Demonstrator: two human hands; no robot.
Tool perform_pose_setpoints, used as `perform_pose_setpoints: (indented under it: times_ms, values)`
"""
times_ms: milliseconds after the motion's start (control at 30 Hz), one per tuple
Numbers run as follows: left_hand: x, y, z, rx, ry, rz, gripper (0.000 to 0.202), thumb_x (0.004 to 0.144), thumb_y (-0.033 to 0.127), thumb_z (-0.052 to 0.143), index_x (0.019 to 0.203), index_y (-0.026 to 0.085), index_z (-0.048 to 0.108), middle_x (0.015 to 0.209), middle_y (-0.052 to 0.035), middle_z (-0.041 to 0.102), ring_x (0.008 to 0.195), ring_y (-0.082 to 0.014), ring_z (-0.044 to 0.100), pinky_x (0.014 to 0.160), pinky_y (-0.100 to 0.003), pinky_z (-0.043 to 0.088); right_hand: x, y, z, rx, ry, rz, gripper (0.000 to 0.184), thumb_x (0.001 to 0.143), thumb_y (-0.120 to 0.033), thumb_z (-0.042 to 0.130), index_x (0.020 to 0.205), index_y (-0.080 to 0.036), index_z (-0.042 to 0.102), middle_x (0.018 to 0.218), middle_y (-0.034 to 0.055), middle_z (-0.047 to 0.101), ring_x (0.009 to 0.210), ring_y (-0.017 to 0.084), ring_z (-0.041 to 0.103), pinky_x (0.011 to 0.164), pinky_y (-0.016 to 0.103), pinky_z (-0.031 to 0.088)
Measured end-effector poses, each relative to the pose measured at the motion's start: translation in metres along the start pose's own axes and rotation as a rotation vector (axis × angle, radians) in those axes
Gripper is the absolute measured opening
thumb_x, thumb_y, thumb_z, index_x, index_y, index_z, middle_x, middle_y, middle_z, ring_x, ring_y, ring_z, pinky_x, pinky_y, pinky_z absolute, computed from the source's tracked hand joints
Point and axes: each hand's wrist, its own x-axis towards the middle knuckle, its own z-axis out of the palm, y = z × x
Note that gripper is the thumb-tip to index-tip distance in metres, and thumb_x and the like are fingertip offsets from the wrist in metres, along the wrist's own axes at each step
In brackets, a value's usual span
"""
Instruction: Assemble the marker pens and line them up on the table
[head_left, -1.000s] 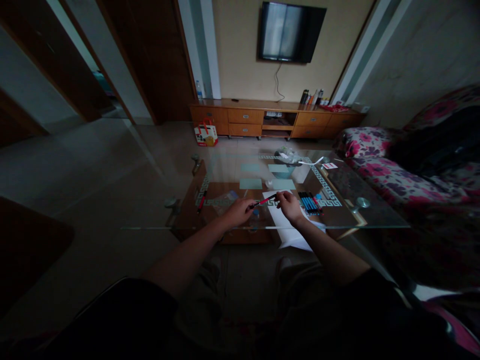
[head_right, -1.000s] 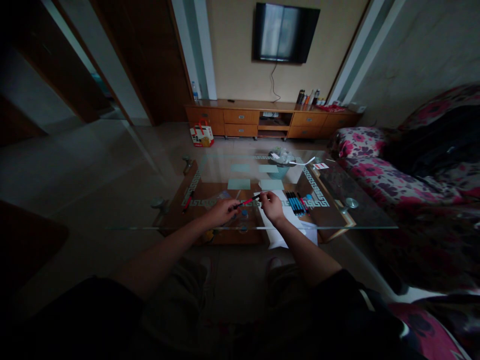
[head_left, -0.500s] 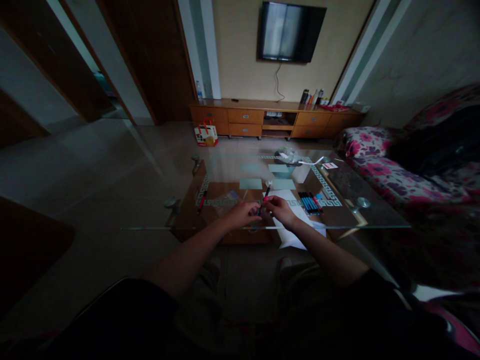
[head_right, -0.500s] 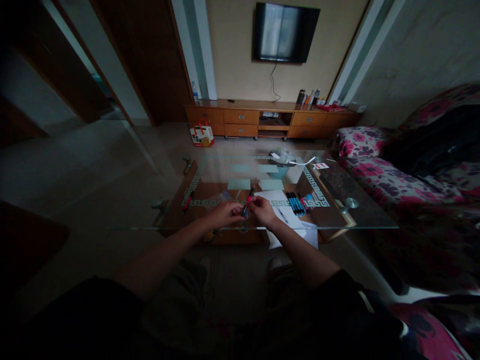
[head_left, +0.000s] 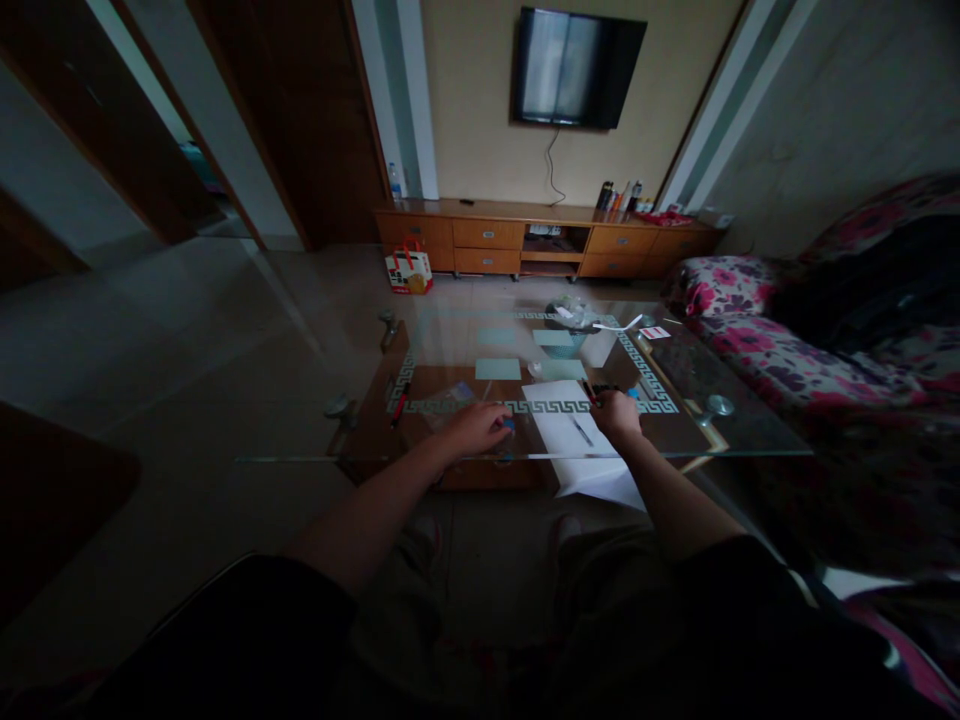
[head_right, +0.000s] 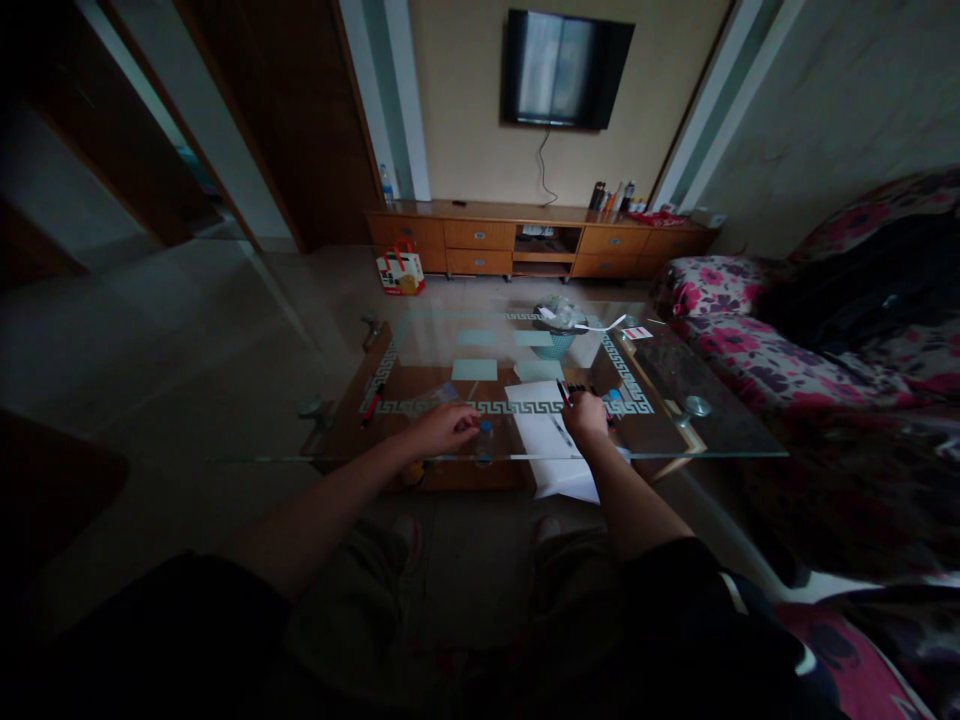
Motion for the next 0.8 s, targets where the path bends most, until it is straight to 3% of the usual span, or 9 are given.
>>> perform_pose_setpoints:
  times_ms: [567,667,800]
  values:
    - [-0.001,-0.003,-0.009,0.042,-0.012,-0.011,0.016,0.087,0.027,0.058,0.095,0.019,0.069,0.087,-0.0057,0.069,0.079,-0.0171,0.062,0.073,-0.028,0.046,0.003,-0.002,0.002,-0.088,-0.021,0.086,0.030,0.086,-0.022,0.056,0.100,-0.003,0.075,0.097,0.0291,0.070,0.093,0.034,0.069,0.083,0.038,0.050]
    - [-0.001,-0.018,-0.021,0.173,0.120,-0.128,0.015,0.087,0.027,0.056,0.089,0.018,0.068,0.086,-0.0064,0.068,0.079,-0.0183,0.061,0.076,-0.029,0.046,0.001,-0.006,0.000,-0.091,-0.005,0.064,0.029,0.086,-0.022,0.055,0.099,-0.005,0.075,0.096,0.0274,0.071,0.092,0.033,0.070,0.081,0.037,0.050]
    - [-0.011,-0.052,-0.045,0.335,0.303,-0.418,0.012,0.084,0.021,0.055,0.088,0.016,0.066,0.091,-0.0084,0.066,0.085,-0.0194,0.060,0.081,-0.030,0.046,-0.003,-0.013,-0.005,-0.078,0.016,-0.017,0.030,0.088,-0.027,0.053,0.095,-0.008,0.076,0.095,0.0248,0.072,0.091,0.030,0.070,0.082,0.034,0.049]
